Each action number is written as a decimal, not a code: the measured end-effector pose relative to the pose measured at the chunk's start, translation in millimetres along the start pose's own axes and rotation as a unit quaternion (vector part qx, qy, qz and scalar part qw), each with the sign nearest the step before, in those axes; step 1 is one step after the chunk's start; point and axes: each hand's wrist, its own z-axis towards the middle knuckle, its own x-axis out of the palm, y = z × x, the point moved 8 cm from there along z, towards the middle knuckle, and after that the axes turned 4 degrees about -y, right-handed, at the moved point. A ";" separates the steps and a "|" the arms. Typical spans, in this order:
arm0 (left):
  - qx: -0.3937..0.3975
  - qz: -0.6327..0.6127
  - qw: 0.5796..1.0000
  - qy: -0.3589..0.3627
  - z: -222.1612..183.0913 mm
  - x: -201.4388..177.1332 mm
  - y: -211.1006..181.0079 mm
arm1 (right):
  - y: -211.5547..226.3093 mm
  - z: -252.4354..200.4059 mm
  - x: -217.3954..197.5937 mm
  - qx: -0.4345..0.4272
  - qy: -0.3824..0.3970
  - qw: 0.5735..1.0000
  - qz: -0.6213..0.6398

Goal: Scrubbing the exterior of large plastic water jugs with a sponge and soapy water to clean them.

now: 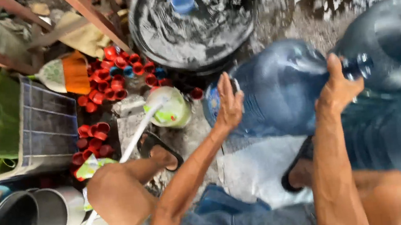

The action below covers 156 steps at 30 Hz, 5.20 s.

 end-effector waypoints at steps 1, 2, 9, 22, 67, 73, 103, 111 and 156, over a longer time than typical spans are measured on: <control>-0.131 -0.039 0.989 0.050 -13.9 13.4 23.7 | 5.2 -6.1 -11.7 -0.034 -0.012 0.999 -0.028; -0.139 -0.048 0.986 0.074 -33.1 3.0 18.6 | 9.2 -23.4 -25.1 -0.027 -0.031 0.998 -0.047; -0.150 -0.113 0.982 0.036 -8.5 -17.6 21.3 | 30.4 -38.4 4.0 -0.025 0.128 0.990 -0.049; -0.082 -0.141 0.987 -0.002 26.0 -18.0 11.8 | 25.4 -45.3 15.5 -0.028 0.175 0.984 0.007; -0.020 -0.062 0.994 -0.089 -22.1 5.0 -21.6 | 8.9 -26.6 -3.8 0.061 0.035 0.997 -0.038; -0.057 -0.141 0.985 -0.078 -20.2 -15.3 -81.9 | 0.0 -24.7 -11.9 0.065 0.040 0.997 0.026; -0.177 -0.047 0.983 -0.028 -11.0 -2.1 15.8 | -4.1 -18.9 -27.8 0.054 0.034 0.997 0.034; -0.110 -0.090 0.989 -0.049 -2.0 7.3 9.8 | -6.8 -22.4 -26.9 0.023 0.060 0.998 0.022; -0.148 -0.139 0.975 0.095 11.2 -3.2 21.9 | 1.8 -37.9 9.4 -0.089 0.216 0.972 0.020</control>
